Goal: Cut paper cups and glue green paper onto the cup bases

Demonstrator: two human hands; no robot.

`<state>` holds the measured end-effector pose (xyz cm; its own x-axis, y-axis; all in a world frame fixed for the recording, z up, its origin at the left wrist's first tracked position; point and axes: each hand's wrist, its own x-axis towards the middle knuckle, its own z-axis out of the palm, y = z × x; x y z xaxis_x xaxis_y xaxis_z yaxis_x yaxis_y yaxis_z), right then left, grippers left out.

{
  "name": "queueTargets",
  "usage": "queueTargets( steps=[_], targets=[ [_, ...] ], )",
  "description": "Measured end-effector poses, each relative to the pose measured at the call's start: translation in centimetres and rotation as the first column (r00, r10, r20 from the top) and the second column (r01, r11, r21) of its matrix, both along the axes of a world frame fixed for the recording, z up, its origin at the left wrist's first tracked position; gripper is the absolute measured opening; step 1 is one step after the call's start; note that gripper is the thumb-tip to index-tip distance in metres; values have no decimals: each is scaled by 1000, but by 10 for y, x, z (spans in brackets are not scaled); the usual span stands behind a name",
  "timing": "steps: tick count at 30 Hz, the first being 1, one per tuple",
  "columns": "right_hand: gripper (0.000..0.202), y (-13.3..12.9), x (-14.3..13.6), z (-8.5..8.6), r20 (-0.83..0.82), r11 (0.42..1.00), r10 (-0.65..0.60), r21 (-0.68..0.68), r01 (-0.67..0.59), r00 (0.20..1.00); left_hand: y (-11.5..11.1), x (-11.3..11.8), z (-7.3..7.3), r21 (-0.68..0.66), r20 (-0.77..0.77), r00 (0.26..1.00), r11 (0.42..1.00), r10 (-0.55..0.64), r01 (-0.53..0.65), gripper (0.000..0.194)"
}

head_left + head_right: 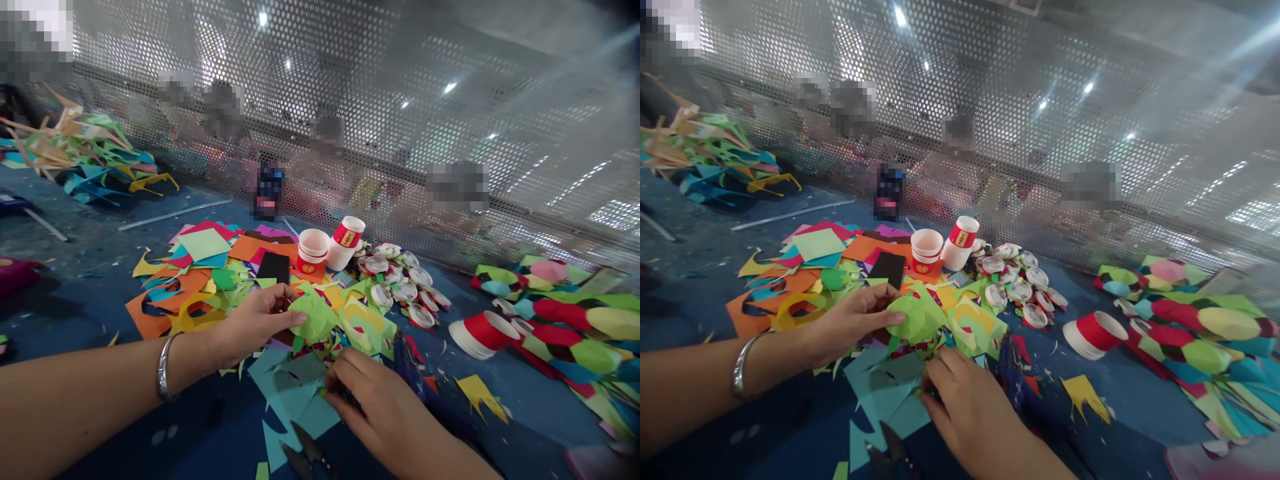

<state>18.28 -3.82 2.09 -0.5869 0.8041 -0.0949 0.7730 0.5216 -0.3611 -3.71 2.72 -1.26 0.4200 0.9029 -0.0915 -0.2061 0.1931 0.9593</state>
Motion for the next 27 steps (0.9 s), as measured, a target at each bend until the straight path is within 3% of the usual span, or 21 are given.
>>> queueTargets(
  steps=[9,13,18,22,27],
  targets=[
    [9,0,4,-2,-125,999,43,23,-40,991,-5,3,4,-43,12,1000,999,-15,16,33],
    [7,3,6,-2,-273,1000,-17,8,20,962,-10,4,5,-29,54,998,999,-28,30,29],
    [17,7,5,0,-519,990,-144,-78,121,843,-19,11,11,-196,164,986,979,-27,59,24],
    [18,9,3,-4,-600,976,-218,-136,171,770,-25,19,15,-381,250,964,925,91,11,19],
    [21,11,-3,-10,-633,970,-245,-151,193,734,-31,24,16,-387,319,945,920,66,66,14]
  ],
)
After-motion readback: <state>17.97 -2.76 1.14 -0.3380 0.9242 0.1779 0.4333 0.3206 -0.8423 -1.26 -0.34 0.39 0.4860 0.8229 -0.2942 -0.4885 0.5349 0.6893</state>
